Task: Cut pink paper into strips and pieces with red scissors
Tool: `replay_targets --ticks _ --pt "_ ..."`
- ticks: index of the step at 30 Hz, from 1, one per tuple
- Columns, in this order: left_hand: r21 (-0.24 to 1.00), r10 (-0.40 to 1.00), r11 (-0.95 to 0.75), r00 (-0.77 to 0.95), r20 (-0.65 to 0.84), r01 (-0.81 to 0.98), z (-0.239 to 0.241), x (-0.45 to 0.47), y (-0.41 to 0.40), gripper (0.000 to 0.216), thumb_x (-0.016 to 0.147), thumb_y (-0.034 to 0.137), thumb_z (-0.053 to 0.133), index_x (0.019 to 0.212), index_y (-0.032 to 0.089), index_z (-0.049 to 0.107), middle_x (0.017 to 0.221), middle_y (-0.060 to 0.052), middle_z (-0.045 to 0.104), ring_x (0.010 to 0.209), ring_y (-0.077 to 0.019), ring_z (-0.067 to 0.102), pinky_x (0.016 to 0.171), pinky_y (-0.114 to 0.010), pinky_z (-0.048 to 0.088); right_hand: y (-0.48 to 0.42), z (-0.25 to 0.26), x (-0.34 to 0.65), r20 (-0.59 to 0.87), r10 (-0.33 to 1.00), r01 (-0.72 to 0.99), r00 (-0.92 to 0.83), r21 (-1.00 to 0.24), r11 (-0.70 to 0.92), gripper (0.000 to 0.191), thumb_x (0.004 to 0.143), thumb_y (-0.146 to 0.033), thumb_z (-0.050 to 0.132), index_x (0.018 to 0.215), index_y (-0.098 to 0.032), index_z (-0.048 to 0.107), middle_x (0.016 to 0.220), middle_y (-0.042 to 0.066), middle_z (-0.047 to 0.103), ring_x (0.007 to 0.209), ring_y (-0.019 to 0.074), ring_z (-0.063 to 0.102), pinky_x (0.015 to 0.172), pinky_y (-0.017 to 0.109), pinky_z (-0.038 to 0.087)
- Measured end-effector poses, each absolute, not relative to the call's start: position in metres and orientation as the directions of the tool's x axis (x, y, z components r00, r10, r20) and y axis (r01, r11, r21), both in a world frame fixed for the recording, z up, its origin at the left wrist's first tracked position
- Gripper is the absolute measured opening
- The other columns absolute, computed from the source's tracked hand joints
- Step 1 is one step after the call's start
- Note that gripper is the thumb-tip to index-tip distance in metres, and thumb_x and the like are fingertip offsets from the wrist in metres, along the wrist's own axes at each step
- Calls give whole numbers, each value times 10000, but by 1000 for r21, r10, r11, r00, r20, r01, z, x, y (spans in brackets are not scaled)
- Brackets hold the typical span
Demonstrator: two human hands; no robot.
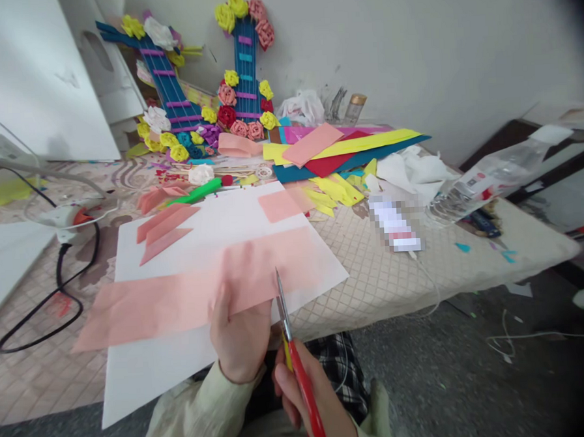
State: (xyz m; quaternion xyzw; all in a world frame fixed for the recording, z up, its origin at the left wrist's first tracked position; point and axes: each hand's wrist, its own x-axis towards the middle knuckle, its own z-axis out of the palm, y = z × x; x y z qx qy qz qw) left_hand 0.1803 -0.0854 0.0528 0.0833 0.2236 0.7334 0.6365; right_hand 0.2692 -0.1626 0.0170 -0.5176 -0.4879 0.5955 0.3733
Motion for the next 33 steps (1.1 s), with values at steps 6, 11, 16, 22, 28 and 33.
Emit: replay_targets --ticks 6,11,16,22,28,33 --pt "431 975 -93 -169 -142 -898 52 181 -85 348 881 304 368 1151 230 574 1292 -23 518 1273 -264 343 1023 -483 348 -164 10 267 -271 950 69 -157 -962 -263 433 794 -615 398 709 -191 405 589 -35 428 446 62 347 392 198 243" --pt "436 977 -100 -171 -126 -894 51 180 -86 358 891 309 351 1173 233 558 1314 -18 496 1273 -259 345 1018 -456 367 -164 18 269 -271 937 42 -222 -962 -268 421 802 -606 393 725 -193 373 605 -46 389 437 51 308 402 207 232" --pt "433 979 -88 -158 -128 -897 53 180 -87 366 894 314 343 1179 228 555 1319 -21 489 1266 -257 356 997 -428 403 -165 20 273 -224 927 -1 -300 -972 -235 402 822 -581 386 803 -180 387 639 -38 388 447 57 317 414 213 242" --pt "427 977 -68 -146 -153 -902 54 181 -88 368 884 326 357 1171 218 562 1323 -31 485 1275 -262 340 1001 -427 397 -167 11 273 -155 938 -37 -311 -984 -176 350 841 -527 415 873 -178 414 624 -43 391 477 74 349 450 220 279" --pt "430 981 -76 -144 -128 -900 52 182 -88 365 892 310 341 1170 230 564 1309 -13 500 1263 -256 360 999 -416 403 -167 8 274 -157 939 -13 -306 -986 -169 341 858 -515 387 902 -178 414 630 -34 410 472 77 358 445 224 284" --pt "436 982 -77 -144 -124 -897 52 182 -88 369 894 314 339 1183 234 554 1295 -16 516 1239 -247 399 972 -385 434 -167 13 274 -155 940 -13 -303 -986 -167 367 853 -548 363 851 -183 403 664 -26 400 494 76 362 454 224 288"
